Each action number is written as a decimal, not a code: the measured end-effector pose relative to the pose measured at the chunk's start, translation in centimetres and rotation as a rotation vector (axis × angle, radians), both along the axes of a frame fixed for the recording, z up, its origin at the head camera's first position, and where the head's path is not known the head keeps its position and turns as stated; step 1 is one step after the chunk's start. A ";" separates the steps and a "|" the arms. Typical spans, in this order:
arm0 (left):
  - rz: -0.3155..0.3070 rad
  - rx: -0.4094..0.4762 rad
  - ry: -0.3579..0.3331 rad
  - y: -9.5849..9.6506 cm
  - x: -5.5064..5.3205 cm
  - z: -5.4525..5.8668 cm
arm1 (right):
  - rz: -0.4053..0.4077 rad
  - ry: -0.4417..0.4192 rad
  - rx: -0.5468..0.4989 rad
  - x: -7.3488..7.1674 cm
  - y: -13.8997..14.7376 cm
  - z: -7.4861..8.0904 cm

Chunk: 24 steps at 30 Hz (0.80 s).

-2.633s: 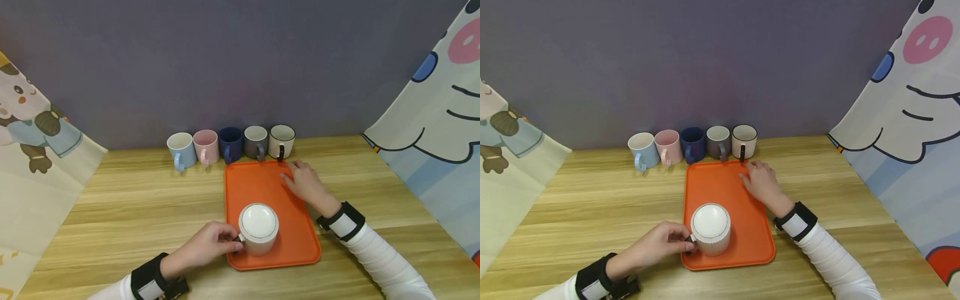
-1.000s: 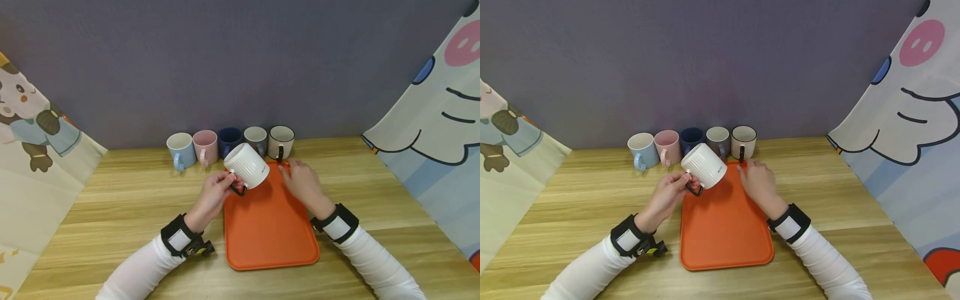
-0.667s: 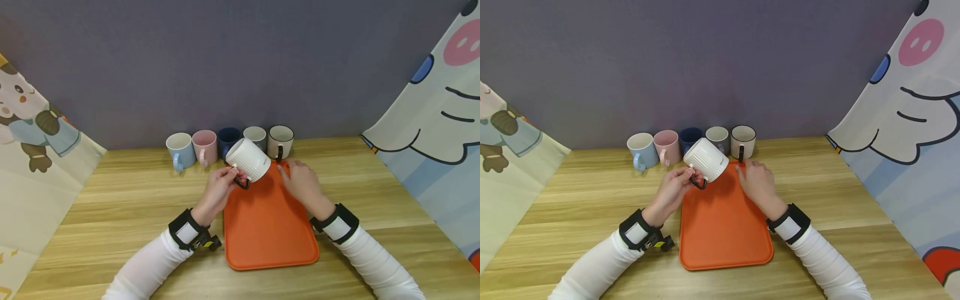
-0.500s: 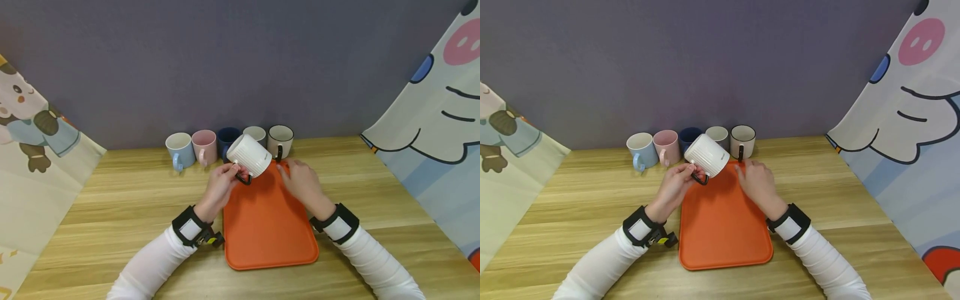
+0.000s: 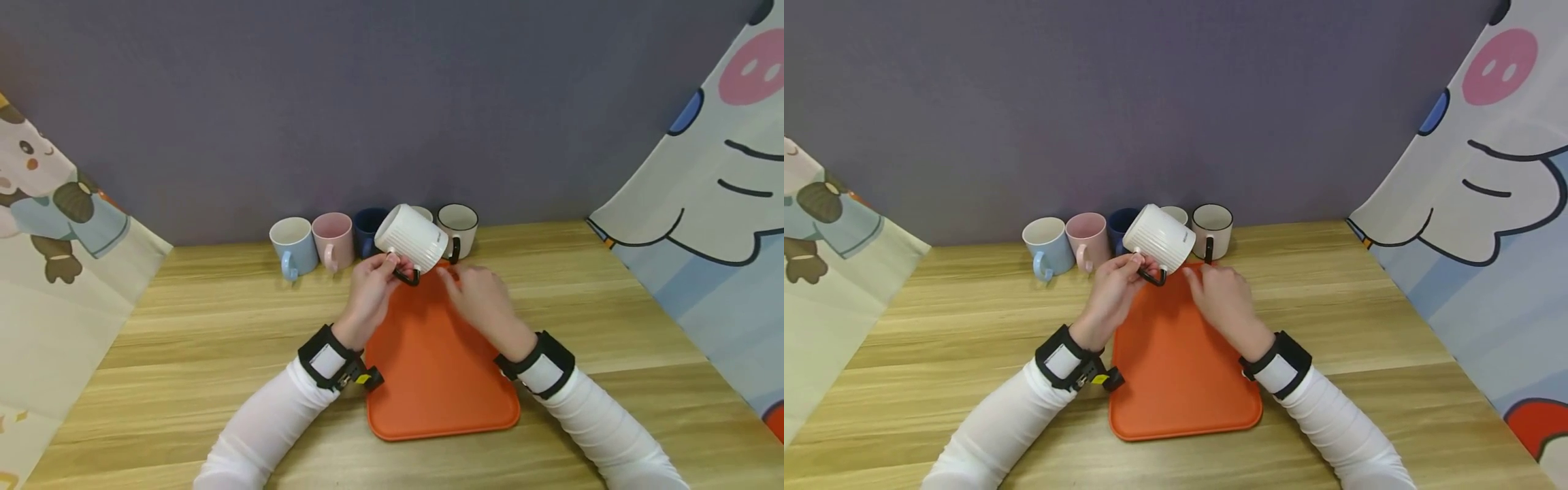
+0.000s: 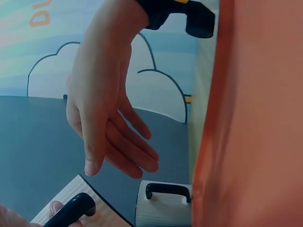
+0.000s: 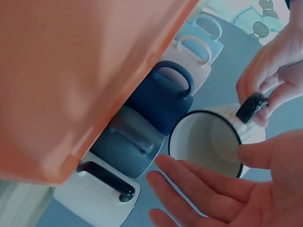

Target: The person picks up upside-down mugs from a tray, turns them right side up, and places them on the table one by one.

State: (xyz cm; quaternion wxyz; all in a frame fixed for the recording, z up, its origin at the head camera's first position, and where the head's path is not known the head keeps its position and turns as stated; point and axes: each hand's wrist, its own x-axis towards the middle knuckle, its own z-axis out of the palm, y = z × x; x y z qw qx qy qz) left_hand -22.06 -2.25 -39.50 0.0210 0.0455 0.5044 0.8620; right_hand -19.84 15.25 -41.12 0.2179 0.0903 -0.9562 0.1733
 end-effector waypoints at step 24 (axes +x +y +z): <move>0.056 0.145 0.025 2.3 -1.3 2.2 | 0.047 0.086 -0.119 -0.3 -2.6 1.5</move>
